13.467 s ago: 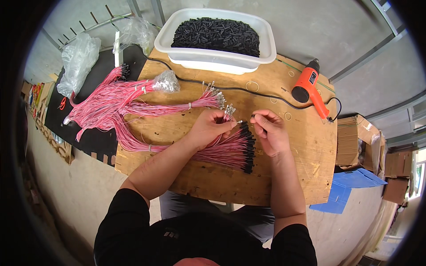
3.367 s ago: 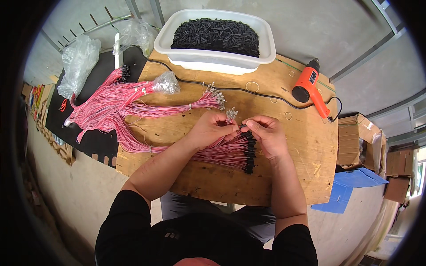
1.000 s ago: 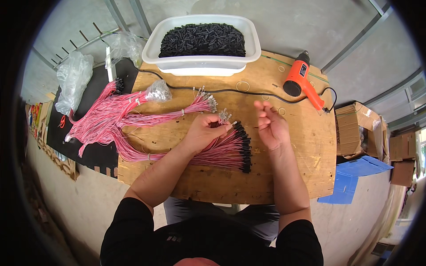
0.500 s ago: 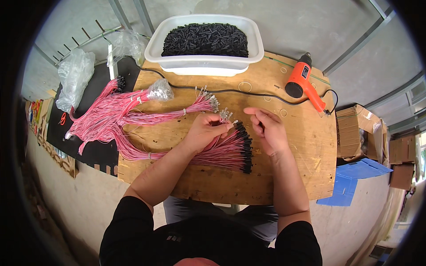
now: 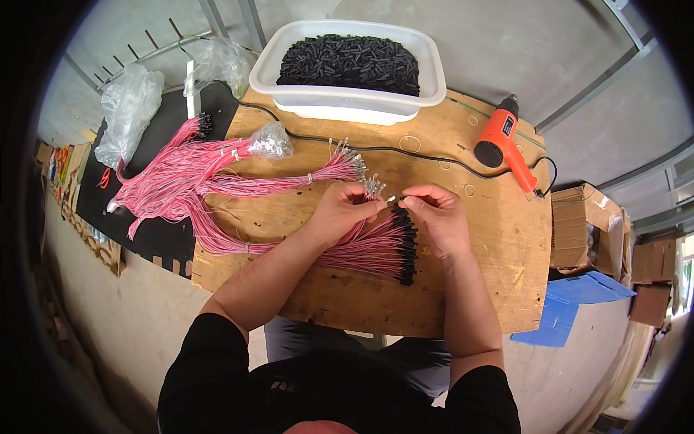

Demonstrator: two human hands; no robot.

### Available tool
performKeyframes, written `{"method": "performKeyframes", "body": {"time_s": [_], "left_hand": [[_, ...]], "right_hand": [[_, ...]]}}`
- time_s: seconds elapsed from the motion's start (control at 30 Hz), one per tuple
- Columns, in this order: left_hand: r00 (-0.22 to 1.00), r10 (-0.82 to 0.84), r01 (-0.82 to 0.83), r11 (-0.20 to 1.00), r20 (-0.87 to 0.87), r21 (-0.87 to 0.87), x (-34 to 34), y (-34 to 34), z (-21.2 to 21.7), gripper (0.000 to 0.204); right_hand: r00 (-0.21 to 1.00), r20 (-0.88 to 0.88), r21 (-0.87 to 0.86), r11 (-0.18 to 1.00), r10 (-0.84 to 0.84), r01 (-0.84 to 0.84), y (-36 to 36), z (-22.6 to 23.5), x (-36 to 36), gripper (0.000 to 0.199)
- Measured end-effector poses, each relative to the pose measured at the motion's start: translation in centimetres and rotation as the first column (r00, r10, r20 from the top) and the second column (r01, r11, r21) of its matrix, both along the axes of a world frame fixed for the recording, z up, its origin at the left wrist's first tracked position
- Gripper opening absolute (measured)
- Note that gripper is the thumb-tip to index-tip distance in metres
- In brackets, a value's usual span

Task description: Manually sliding small black protective sleeves onto the ends of pink electrical wire bundles at a factory workbench.

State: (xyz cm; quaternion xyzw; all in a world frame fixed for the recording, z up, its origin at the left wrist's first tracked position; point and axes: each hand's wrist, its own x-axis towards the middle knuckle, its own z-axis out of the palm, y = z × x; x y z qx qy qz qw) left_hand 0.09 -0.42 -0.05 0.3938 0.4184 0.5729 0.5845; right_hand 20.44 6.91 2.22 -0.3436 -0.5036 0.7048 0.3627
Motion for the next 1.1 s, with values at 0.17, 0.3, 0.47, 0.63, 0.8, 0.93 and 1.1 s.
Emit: {"method": "performKeyframes", "body": {"time_s": [0.17, 0.3, 0.47, 0.63, 0.8, 0.93, 1.1], "left_hand": [[1.0, -0.02, 0.02, 1.0, -0.022, -0.017, -0.03, -0.01, 0.12, 0.012], [0.998, -0.023, 0.022, 1.0, -0.05, -0.016, -0.11, 0.01, -0.07, 0.012], [0.998, -0.021, 0.019, 0.999, -0.054, -0.026, 0.04, 0.06, -0.05, 0.012], [0.992, -0.035, 0.035, 0.999, -0.121, -0.005, -0.08, 0.06, 0.0, 0.013], [0.986, -0.044, 0.045, 0.999, -0.16, 0.0, -0.13, 0.04, 0.0, 0.013], [0.984, -0.047, 0.047, 0.999, -0.17, 0.0, -0.2, 0.02, 0.28, 0.013], [0.981, -0.041, 0.045, 0.999, -0.19, 0.014, -0.16, 0.1, 0.05, 0.015]], "right_hand": [[0.999, -0.041, 0.018, 1.0, -0.022, 0.023, -0.15, 0.03, -0.14, 0.018], [1.0, -0.015, 0.021, 1.0, -0.015, 0.015, -0.21, 0.07, -0.21, 0.018], [1.0, 0.03, 0.005, 1.0, 0.005, -0.005, -0.37, 0.52, -0.28, 0.018], [1.0, 0.029, 0.029, 1.0, 0.011, -0.012, -0.41, 0.51, -0.27, 0.017], [0.998, 0.057, 0.154, 0.988, 0.006, -0.015, -0.43, 0.38, -0.22, 0.013], [0.995, 0.095, 0.211, 0.977, 0.008, -0.028, -0.46, 0.62, -0.22, 0.011], [0.991, 0.134, 0.272, 0.96, 0.021, -0.057, -0.38, 0.56, -0.13, 0.01]]}}
